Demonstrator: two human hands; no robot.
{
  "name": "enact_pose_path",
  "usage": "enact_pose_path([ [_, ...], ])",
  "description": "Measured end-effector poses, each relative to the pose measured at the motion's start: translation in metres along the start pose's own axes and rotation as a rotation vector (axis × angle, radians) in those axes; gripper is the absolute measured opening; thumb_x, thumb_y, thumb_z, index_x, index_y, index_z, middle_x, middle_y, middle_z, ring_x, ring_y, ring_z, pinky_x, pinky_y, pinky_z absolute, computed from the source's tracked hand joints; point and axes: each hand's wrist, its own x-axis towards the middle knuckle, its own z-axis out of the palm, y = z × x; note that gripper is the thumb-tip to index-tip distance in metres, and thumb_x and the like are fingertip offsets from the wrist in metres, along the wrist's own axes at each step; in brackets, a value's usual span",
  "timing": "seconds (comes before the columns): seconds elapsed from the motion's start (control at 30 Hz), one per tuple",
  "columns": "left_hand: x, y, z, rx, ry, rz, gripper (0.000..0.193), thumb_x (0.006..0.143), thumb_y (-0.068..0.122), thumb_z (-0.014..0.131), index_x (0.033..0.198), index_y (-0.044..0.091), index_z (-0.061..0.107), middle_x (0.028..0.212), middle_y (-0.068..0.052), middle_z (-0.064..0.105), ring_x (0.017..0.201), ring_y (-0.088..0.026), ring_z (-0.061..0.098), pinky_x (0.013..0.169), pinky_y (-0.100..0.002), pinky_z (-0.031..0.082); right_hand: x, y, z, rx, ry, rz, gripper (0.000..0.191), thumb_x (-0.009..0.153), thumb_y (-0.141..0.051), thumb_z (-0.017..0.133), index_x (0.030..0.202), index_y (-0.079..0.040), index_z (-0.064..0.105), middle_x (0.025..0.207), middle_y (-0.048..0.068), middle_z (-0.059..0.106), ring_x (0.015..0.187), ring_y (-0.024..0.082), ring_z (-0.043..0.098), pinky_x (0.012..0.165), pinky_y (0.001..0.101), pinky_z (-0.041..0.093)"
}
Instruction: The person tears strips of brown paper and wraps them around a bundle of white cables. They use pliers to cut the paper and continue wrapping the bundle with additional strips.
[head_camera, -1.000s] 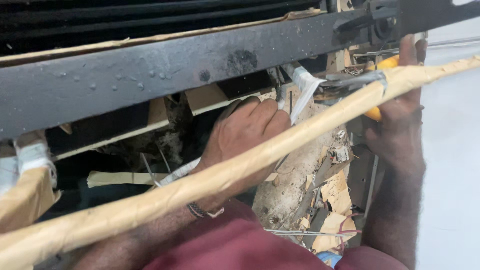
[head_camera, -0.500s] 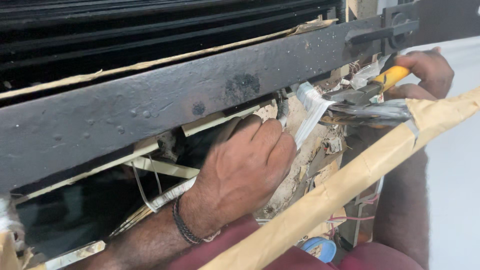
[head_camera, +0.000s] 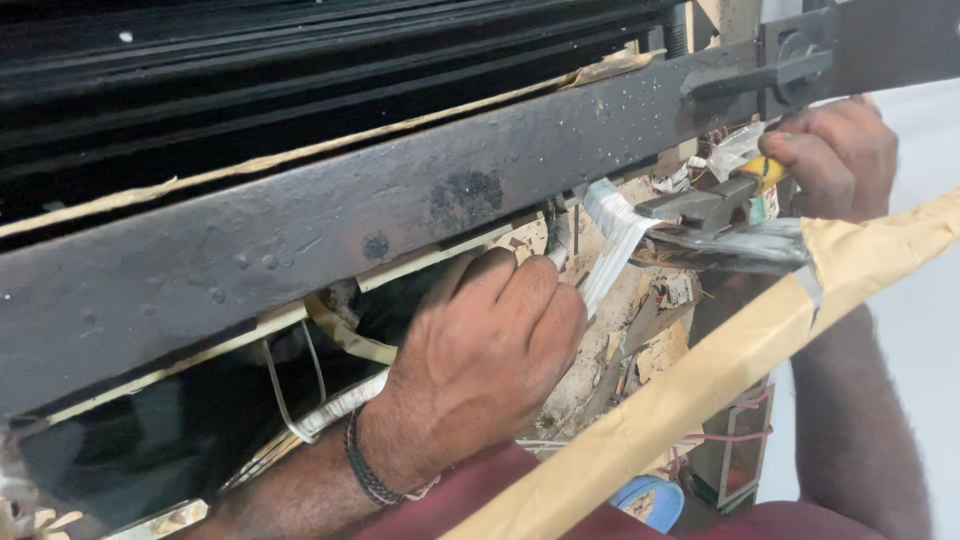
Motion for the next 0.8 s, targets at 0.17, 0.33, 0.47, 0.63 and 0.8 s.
enact_pose_path([
  [0.17, 0.004, -0.002, -0.002, 0.069, -0.008, 0.042, 0.009, 0.088, 0.012, 0.066, 0.088, 0.007, 0.059, 0.085, -0.005, 0.048, 0.079, -0.021, 0.055, 0.072, -0.036, 0.052, 0.002, 0.006, -0.002, -0.032, -0.048, -0.018, 0.042, 0.104, -0.034, 0.074, 0.123, -0.003, 0.053, 0.118, 0.017, 0.057, 0.115, 0.038, 0.058, 0.099, 0.0513, 0.048],
  [0.33, 0.001, -0.005, 0.001, 0.084, -0.006, 0.066, 0.010, 0.084, 0.014, 0.065, 0.088, 0.007, 0.059, 0.086, -0.005, 0.048, 0.082, -0.021, 0.055, 0.073, -0.036, 0.052, 0.002, 0.007, 0.003, 0.008, -0.046, -0.032, 0.041, 0.103, -0.030, 0.075, 0.126, -0.003, 0.055, 0.113, 0.017, 0.057, 0.104, 0.034, 0.057, 0.091, 0.0485, 0.048],
  [0.47, -0.004, -0.005, 0.004, 0.114, -0.001, 0.090, 0.008, 0.087, 0.012, 0.066, 0.089, 0.008, 0.059, 0.086, -0.005, 0.048, 0.083, -0.021, 0.055, 0.070, -0.034, 0.050, 0.002, -0.002, 0.009, -0.015, -0.043, -0.028, 0.036, 0.103, -0.026, 0.074, 0.122, -0.001, 0.055, 0.110, 0.018, 0.057, 0.103, 0.035, 0.057, 0.091, 0.0478, 0.048],
  [0.63, -0.006, 0.000, 0.006, 0.075, 0.074, 0.095, 0.015, 0.080, 0.015, 0.068, 0.090, 0.008, 0.060, 0.088, -0.007, 0.049, 0.084, -0.024, 0.055, 0.071, -0.036, 0.050, 0.012, -0.016, 0.004, 0.011, -0.057, 0.044, 0.034, 0.086, -0.018, 0.070, 0.114, -0.005, 0.058, 0.098, 0.014, 0.052, 0.094, 0.034, 0.055, 0.086, 0.0471, 0.045],
  [0.8, -0.013, 0.005, -0.004, 0.056, 0.143, 0.143, 0.012, 0.094, 0.009, 0.070, 0.092, 0.003, 0.060, 0.084, -0.009, 0.051, 0.081, -0.026, 0.056, 0.067, -0.040, 0.049, -0.010, -0.033, -0.012, -0.117, -0.058, -0.053, 0.066, 0.080, 0.000, 0.072, 0.141, 0.008, 0.046, 0.114, 0.026, 0.059, 0.105, 0.043, 0.059, 0.097, 0.0543, 0.049],
])
